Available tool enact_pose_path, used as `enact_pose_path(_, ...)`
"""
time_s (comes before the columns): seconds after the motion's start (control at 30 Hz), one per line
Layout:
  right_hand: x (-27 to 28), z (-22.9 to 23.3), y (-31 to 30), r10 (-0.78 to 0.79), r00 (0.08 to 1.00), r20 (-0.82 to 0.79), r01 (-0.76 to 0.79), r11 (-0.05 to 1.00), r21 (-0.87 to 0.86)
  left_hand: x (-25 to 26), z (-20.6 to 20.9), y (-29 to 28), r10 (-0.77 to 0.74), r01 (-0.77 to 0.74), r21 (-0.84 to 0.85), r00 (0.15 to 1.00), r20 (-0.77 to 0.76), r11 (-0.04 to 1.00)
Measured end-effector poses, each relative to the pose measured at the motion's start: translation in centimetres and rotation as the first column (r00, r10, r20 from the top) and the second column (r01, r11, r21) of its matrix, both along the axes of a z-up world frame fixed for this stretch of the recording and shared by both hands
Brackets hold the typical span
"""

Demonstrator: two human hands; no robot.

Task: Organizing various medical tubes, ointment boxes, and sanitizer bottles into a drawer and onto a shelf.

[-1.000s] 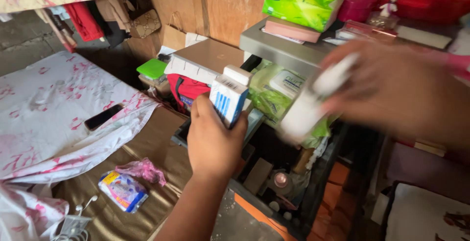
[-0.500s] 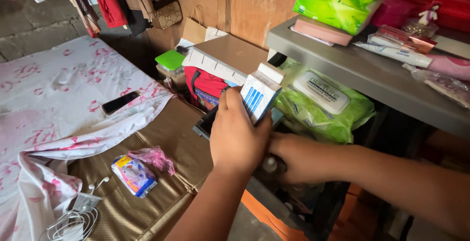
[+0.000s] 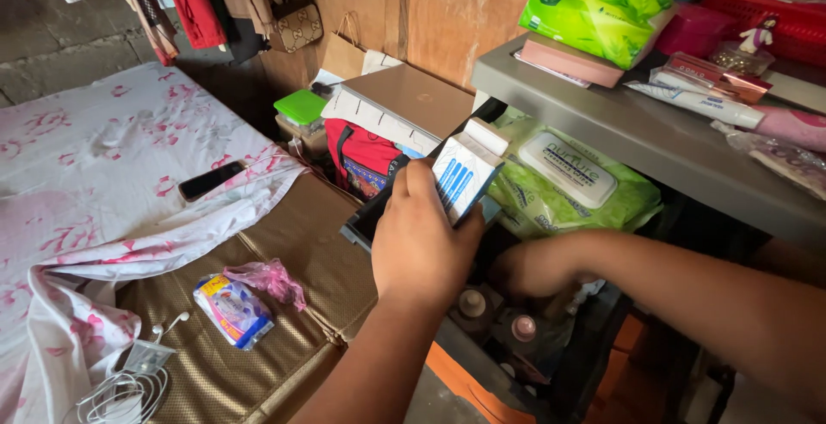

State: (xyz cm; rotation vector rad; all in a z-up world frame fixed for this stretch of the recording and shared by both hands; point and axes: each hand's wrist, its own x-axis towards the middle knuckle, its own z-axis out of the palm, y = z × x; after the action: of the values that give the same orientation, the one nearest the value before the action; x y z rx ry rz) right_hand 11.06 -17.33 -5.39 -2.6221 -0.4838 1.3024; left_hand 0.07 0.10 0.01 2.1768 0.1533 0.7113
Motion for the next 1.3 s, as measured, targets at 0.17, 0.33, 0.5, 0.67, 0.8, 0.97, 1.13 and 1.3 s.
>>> enact_pose_path(0.17, 1.7, -2.6, -0.8, -0.077, 0.979, -0.186, 0.067, 0.996, -0.057, -0.1, -0.1, 0.0, -0.018, 0.018, 0.018, 1.0, -0.022, 1.0)
enact_pose_path(0.33, 2.0, -2.2, -0.7, 0.077, 0.987, -0.139, -0.088, 0.994, -0.071, 0.0, -0.2, 0.0, -0.022, 0.022, 0.024, 1.0, 0.015, 0.999)
enact_pose_path(0.5, -2.1, 4.1, 0.1, 0.294, 0.956, -0.012, -0.294, 0.952, -0.083, -0.1, -0.1, 0.2, -0.016, 0.018, 0.025, 0.999, -0.05, 1.0)
enact_pose_path(0.67, -5.0, 5.0, -1.1, 0.392, 0.911, 0.124, -0.397, 0.917, 0.02, -0.1, 0.1, 0.0, -0.026, 0.027, 0.027, 0.999, -0.043, 0.999)
enact_pose_path(0.8, -4.2, 4.5, -2.2, 0.415, 0.873, 0.256, -0.44, 0.897, 0.049, 0.0, 0.2, 0.0, -0.023, 0.024, 0.042, 0.999, -0.022, 0.999)
enact_pose_path(0.97, -3.3, 6.2, -2.2, 0.266, 0.877, 0.4, -0.367, 0.909, 0.2, 0.1, 0.1, 0.0, -0.025, 0.027, 0.036, 0.999, -0.04, 0.999)
enact_pose_path(1.13, -2.5, 5.0, -1.6, 0.15, 0.913, 0.38, -0.297, 0.883, 0.364, 0.1, 0.1, 0.0, -0.022, 0.023, 0.034, 0.999, -0.043, 0.999)
enact_pose_path(1.3, -2.7, 4.9, -0.5, 0.164, 0.898, 0.409, -0.304, 0.902, 0.307, 0.2, -0.2, 0.1, -0.03, 0.032, 0.035, 0.998, -0.047, 0.999)
